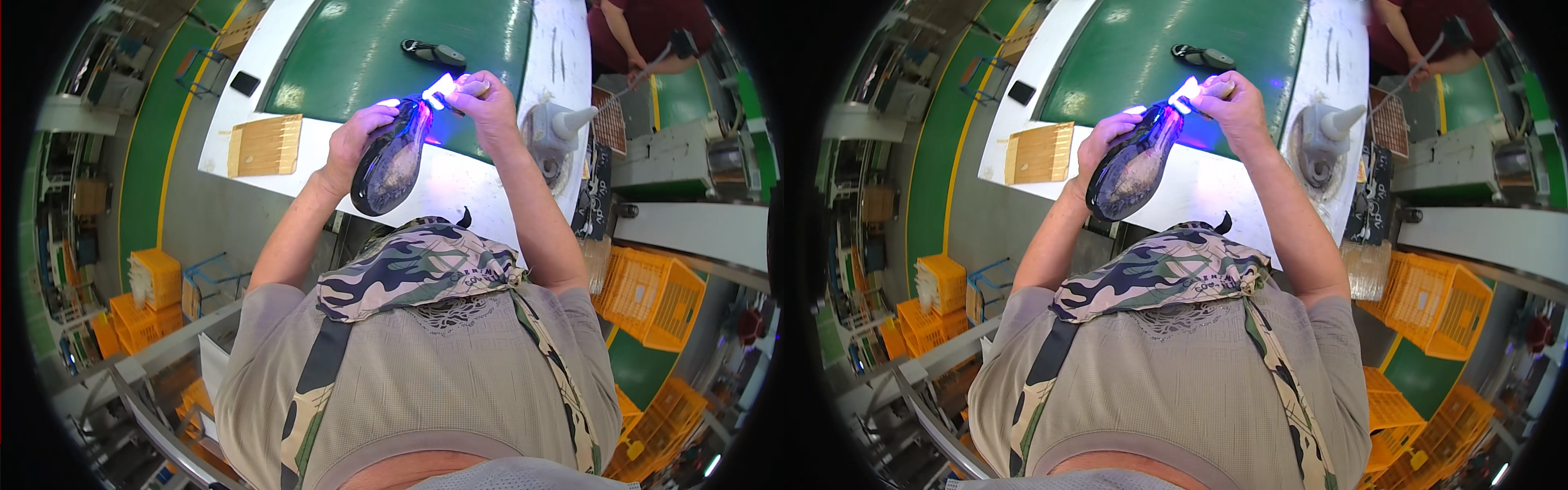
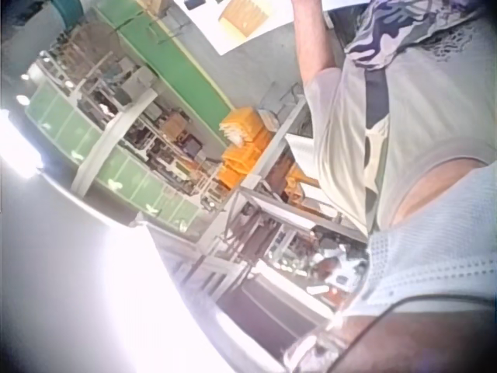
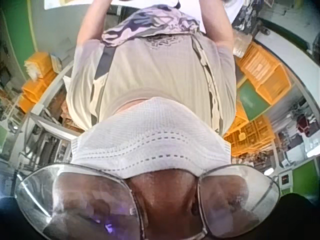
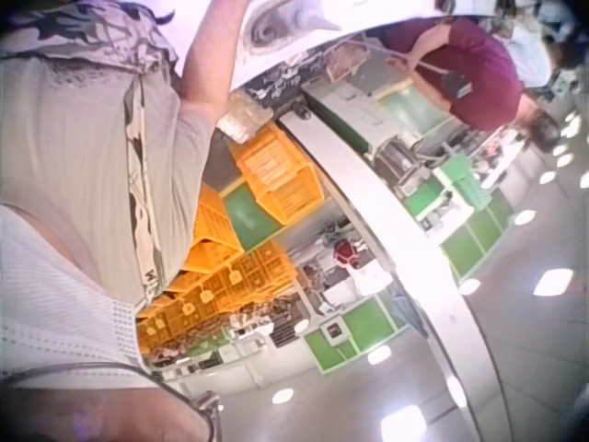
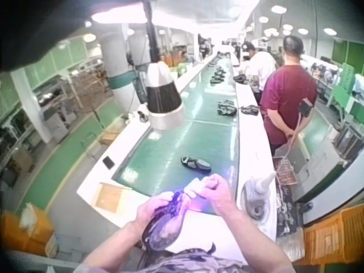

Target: Applying liquid to shoe soles using a brush and inspecting them under UV light on an industrial assembly line.

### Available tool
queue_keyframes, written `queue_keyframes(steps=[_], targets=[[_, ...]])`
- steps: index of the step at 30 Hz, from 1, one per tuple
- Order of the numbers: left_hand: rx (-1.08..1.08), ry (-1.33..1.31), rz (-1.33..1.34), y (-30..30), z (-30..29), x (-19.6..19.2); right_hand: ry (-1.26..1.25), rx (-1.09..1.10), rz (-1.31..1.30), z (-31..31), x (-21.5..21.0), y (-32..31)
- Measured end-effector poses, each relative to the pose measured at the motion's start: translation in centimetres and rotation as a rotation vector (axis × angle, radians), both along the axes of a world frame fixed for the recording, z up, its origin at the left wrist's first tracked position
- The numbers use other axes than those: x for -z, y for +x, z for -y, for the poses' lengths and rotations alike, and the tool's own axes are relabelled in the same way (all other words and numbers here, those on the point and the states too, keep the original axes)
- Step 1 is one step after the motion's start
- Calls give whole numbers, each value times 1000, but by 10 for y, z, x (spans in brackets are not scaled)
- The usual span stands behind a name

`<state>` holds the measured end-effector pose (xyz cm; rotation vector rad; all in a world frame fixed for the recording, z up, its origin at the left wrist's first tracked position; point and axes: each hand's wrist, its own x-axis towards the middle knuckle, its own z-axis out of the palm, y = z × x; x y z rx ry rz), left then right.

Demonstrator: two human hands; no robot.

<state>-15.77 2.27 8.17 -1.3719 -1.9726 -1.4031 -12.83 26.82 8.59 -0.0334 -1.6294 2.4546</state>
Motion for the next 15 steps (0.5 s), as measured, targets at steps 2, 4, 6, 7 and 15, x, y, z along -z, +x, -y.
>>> queue_keyframes(steps=[2,4,6,7,15], targets=[[-37,-27,-12,4,17,-6,-15,-28,-63,18,4,-7],[-40,-56,-36,6,30,-9,-24,-76,-93,33,9,-12],[-67,-59,-47,9,41,-10,-35,-115,-122,47,11,-14],[-83,-64,-29,10,46,-9,-78,-193,-103,54,11,-13],[-171,-155,19,8,65,-4,-180,-302,151,83,-18,8]])
